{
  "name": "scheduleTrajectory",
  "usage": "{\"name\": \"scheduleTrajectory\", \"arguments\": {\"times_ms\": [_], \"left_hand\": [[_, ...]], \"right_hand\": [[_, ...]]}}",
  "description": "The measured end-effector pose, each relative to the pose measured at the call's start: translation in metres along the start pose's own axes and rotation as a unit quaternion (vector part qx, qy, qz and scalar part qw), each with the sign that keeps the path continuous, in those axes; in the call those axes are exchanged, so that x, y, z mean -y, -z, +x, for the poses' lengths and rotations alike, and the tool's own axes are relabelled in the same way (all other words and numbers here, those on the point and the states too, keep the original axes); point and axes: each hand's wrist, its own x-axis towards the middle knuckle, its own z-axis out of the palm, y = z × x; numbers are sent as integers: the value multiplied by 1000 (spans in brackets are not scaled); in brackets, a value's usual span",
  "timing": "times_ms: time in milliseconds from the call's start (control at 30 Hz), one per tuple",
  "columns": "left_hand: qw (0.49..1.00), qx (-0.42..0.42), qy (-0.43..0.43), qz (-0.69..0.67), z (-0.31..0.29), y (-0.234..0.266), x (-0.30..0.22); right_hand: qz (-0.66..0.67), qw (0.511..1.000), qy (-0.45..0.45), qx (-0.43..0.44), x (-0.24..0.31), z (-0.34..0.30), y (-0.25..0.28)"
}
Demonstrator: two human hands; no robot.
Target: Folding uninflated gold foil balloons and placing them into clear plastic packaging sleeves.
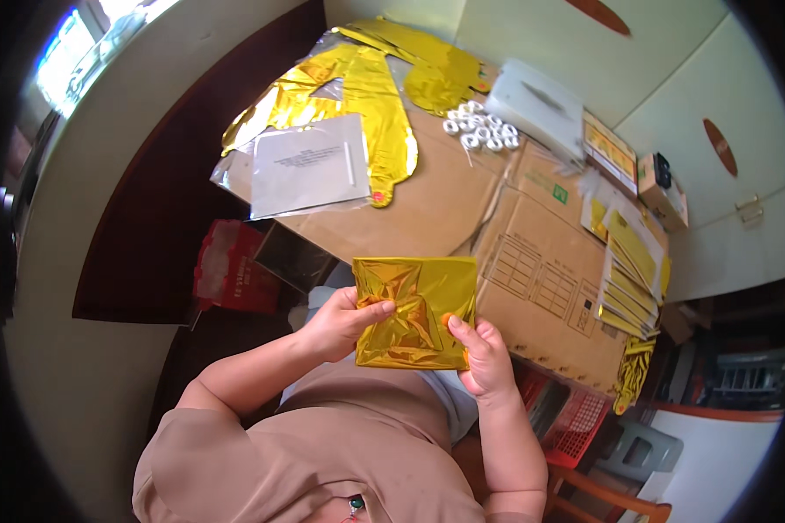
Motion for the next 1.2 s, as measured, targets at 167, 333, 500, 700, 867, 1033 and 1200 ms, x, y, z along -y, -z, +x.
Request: {"name": "scheduleTrajectory", "arguments": {"times_ms": [167,333,500,700,867,1033,1200], "left_hand": [[998,-33,-35,-26,-13,21,-38],[997,-64,-46,-19,-22,45,-52],[998,-60,-24,-25,-25,65,-60],[993,-102,16,-61,-19,92,-61],[993,-98,-10,-63,-11,97,-48],[988,-149,13,-45,-10,102,-54],[972,-228,-25,-48,-8,124,-82]], "right_hand": [[-12,996,-21,80,3,45,-33],[-6,995,-33,94,-16,71,-52],[-35,997,-51,54,-26,84,-55],[-49,995,-86,11,-27,96,-58],[-67,992,-109,7,-20,96,-86],[-95,993,-64,16,-31,100,-60],[-78,996,-49,4,-11,84,-55]]}}
